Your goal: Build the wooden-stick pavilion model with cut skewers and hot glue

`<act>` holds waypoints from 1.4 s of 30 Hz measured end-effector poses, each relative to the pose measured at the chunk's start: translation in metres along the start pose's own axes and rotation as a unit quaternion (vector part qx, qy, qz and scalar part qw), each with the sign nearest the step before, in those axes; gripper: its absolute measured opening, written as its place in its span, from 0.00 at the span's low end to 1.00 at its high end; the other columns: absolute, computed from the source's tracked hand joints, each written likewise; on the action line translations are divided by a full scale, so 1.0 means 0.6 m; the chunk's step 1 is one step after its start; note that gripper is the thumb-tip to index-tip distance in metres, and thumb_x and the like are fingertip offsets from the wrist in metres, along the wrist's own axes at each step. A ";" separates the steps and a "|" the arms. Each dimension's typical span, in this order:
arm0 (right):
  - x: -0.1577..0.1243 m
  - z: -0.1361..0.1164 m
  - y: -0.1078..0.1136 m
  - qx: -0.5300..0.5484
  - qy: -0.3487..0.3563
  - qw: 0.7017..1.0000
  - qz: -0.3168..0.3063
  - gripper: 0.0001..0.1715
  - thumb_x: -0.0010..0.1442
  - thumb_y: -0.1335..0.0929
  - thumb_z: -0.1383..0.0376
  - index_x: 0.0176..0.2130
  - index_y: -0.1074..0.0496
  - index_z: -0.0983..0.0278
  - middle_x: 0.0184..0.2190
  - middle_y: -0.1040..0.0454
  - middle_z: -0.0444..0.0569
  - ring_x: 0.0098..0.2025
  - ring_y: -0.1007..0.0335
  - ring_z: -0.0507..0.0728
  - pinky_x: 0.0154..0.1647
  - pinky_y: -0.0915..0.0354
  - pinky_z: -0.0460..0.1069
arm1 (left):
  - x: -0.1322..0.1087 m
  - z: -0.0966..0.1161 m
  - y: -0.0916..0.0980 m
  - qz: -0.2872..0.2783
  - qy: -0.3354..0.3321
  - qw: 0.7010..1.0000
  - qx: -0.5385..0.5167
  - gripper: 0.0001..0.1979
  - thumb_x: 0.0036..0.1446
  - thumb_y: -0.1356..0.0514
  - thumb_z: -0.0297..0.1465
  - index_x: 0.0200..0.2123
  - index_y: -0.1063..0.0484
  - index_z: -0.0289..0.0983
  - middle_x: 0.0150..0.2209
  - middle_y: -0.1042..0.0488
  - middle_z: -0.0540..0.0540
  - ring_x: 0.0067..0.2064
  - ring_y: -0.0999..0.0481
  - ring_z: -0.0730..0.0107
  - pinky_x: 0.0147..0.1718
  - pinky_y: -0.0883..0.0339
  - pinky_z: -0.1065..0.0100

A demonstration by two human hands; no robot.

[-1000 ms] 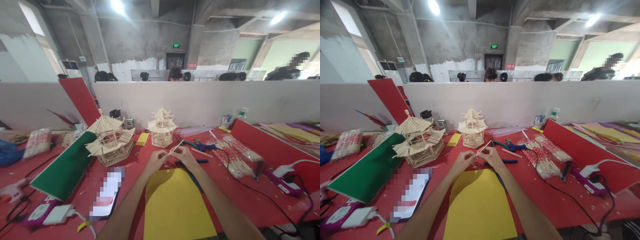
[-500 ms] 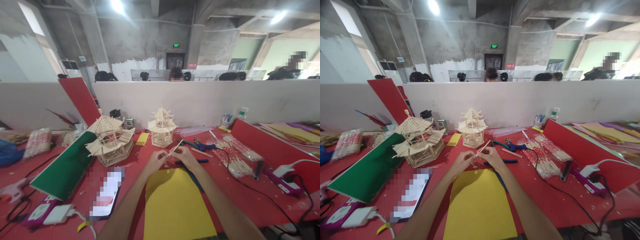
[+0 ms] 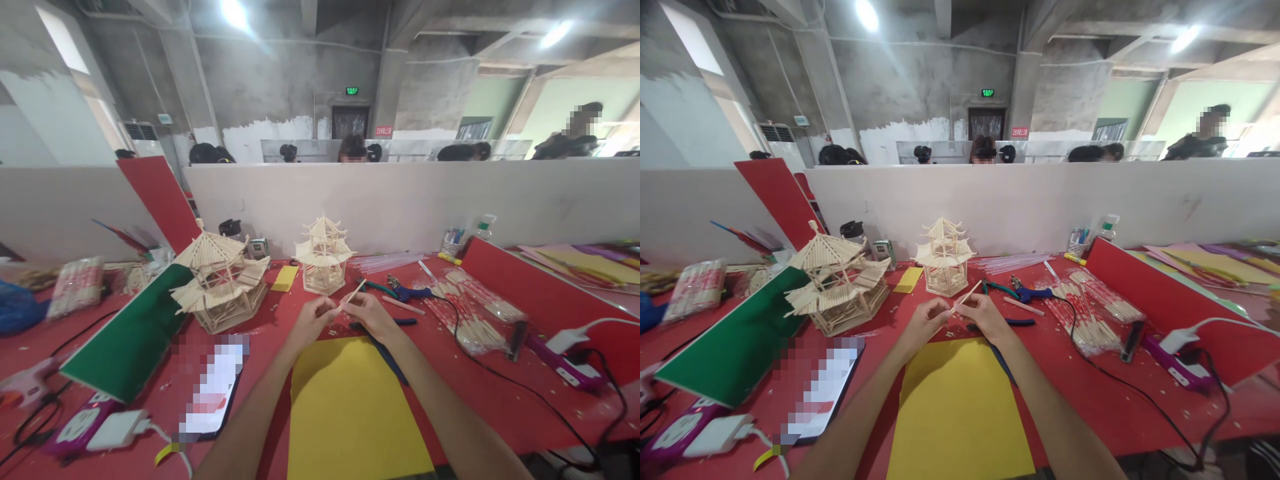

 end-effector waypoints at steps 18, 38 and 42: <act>0.001 -0.008 0.005 -0.057 0.023 0.998 0.023 0.17 0.47 0.24 0.57 0.34 0.23 0.65 0.26 0.24 0.44 0.26 0.34 0.51 0.28 0.39 0.47 | -0.006 0.019 0.012 0.049 -0.039 0.993 0.100 0.15 0.60 0.43 0.43 0.37 0.26 0.37 0.35 0.25 0.47 0.32 0.30 0.70 0.31 0.38 0.72; -0.003 0.001 0.007 -0.054 0.007 0.998 0.035 0.19 0.47 0.24 0.55 0.35 0.23 0.65 0.26 0.25 0.43 0.26 0.34 0.51 0.30 0.39 0.46 | -0.006 0.011 0.027 0.102 -0.069 0.991 0.054 0.10 0.56 0.39 0.37 0.32 0.22 0.37 0.33 0.23 0.45 0.34 0.27 0.68 0.35 0.35 0.69; -0.001 0.002 0.005 -0.045 0.001 0.998 0.035 0.17 0.46 0.23 0.56 0.34 0.23 0.64 0.25 0.26 0.43 0.26 0.34 0.51 0.29 0.39 0.46 | -0.008 0.015 0.023 0.096 -0.069 0.991 0.061 0.12 0.58 0.40 0.38 0.32 0.22 0.37 0.32 0.24 0.45 0.35 0.27 0.67 0.36 0.35 0.69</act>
Point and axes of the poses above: each hand's wrist, its own x-axis towards the middle knuckle, its own y-axis out of the back of the hand, z = x × y, the point moved 10 cm from there along x, towards the middle knuckle
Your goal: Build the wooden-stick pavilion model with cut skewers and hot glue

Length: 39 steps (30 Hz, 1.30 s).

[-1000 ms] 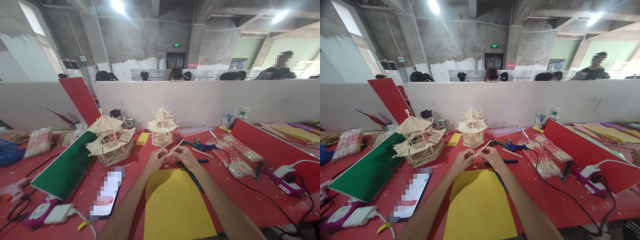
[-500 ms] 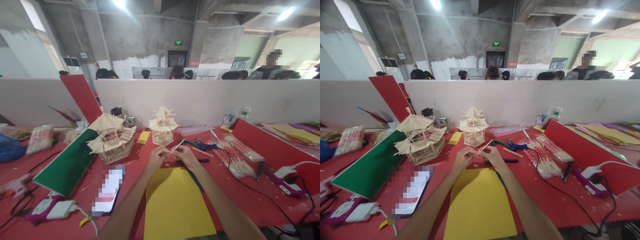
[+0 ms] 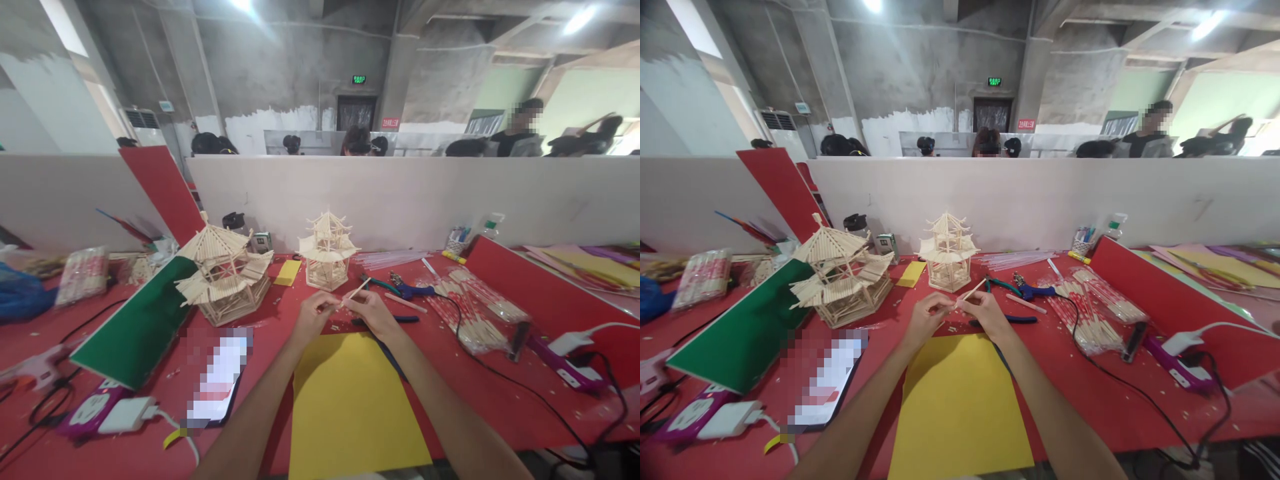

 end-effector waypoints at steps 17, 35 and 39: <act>0.003 -0.027 0.014 -0.108 0.063 0.992 0.027 0.16 0.49 0.26 0.55 0.34 0.22 0.65 0.26 0.24 0.46 0.28 0.31 0.54 0.31 0.37 0.48 | 0.000 -0.046 -0.024 -0.066 0.099 0.992 -0.042 0.16 0.57 0.41 0.43 0.34 0.26 0.34 0.29 0.25 0.48 0.29 0.28 0.71 0.30 0.36 0.71; 0.004 -0.007 0.003 -0.063 0.031 0.998 -0.005 0.15 0.48 0.25 0.58 0.33 0.23 0.65 0.26 0.24 0.45 0.27 0.33 0.52 0.30 0.37 0.47 | -0.004 -0.030 -0.041 -0.100 0.070 0.990 -0.066 0.17 0.60 0.43 0.42 0.28 0.29 0.35 0.24 0.30 0.51 0.27 0.31 0.73 0.29 0.37 0.72; 0.004 -0.007 0.003 -0.051 0.032 0.998 -0.008 0.15 0.48 0.25 0.58 0.34 0.23 0.65 0.27 0.24 0.45 0.28 0.33 0.52 0.31 0.38 0.47 | -0.004 -0.030 -0.042 -0.091 0.076 0.990 -0.072 0.16 0.60 0.43 0.41 0.28 0.30 0.35 0.24 0.31 0.52 0.26 0.31 0.74 0.28 0.37 0.72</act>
Point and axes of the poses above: each hand's wrist, its own x-axis towards the middle knuckle, its own y-axis out of the back of the hand, z = x × y, the point moved 10 cm from there along x, towards the middle knuckle
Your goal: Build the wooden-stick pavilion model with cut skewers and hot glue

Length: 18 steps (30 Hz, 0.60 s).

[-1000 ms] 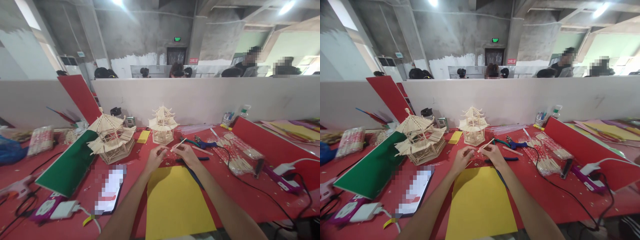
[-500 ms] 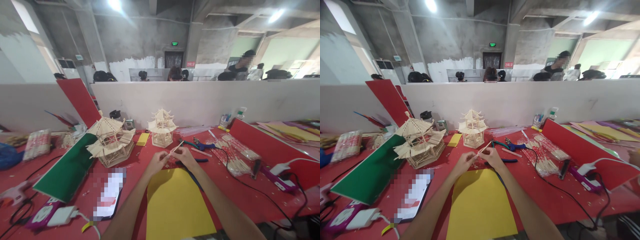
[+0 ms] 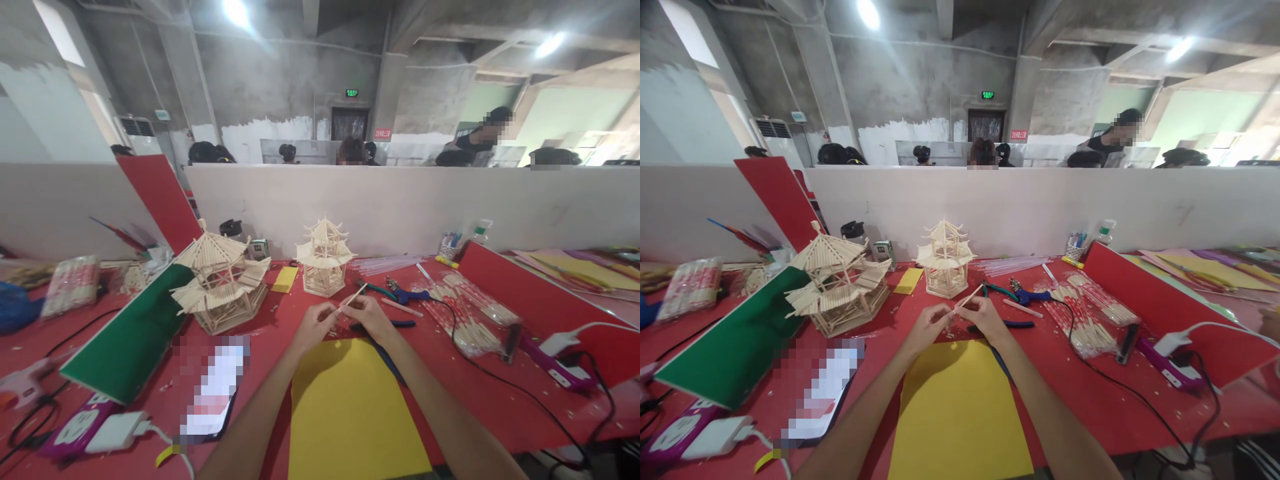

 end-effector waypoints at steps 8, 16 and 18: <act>-0.001 -0.004 0.000 -0.013 -0.003 1.000 -0.001 0.18 0.47 0.25 0.57 0.35 0.23 0.66 0.26 0.25 0.44 0.28 0.32 0.52 0.31 0.38 0.47 | -0.001 -0.006 0.003 0.015 -0.006 1.000 -0.001 0.16 0.59 0.42 0.42 0.28 0.29 0.34 0.22 0.30 0.51 0.25 0.30 0.73 0.27 0.38 0.73; -0.006 -0.018 -0.009 -0.029 0.002 0.999 -0.038 0.22 0.49 0.25 0.54 0.41 0.23 0.65 0.35 0.21 0.48 0.38 0.26 0.58 0.42 0.34 0.51 | 0.006 -0.025 0.013 0.025 0.003 1.000 -0.015 0.16 0.58 0.42 0.41 0.28 0.29 0.34 0.22 0.30 0.51 0.24 0.32 0.74 0.26 0.39 0.73; -0.005 -0.022 -0.012 -0.041 0.005 0.998 -0.055 0.24 0.49 0.26 0.54 0.42 0.23 0.65 0.36 0.21 0.49 0.41 0.26 0.59 0.44 0.34 0.52 | 0.008 -0.029 0.015 0.026 0.002 1.000 -0.014 0.15 0.58 0.42 0.41 0.29 0.28 0.34 0.23 0.30 0.51 0.24 0.32 0.75 0.26 0.39 0.73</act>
Point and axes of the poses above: each hand's wrist, its own x-axis towards the middle knuckle, its own y-axis out of the back of the hand, z = x × y, the point moved 10 cm from there along x, towards the middle knuckle
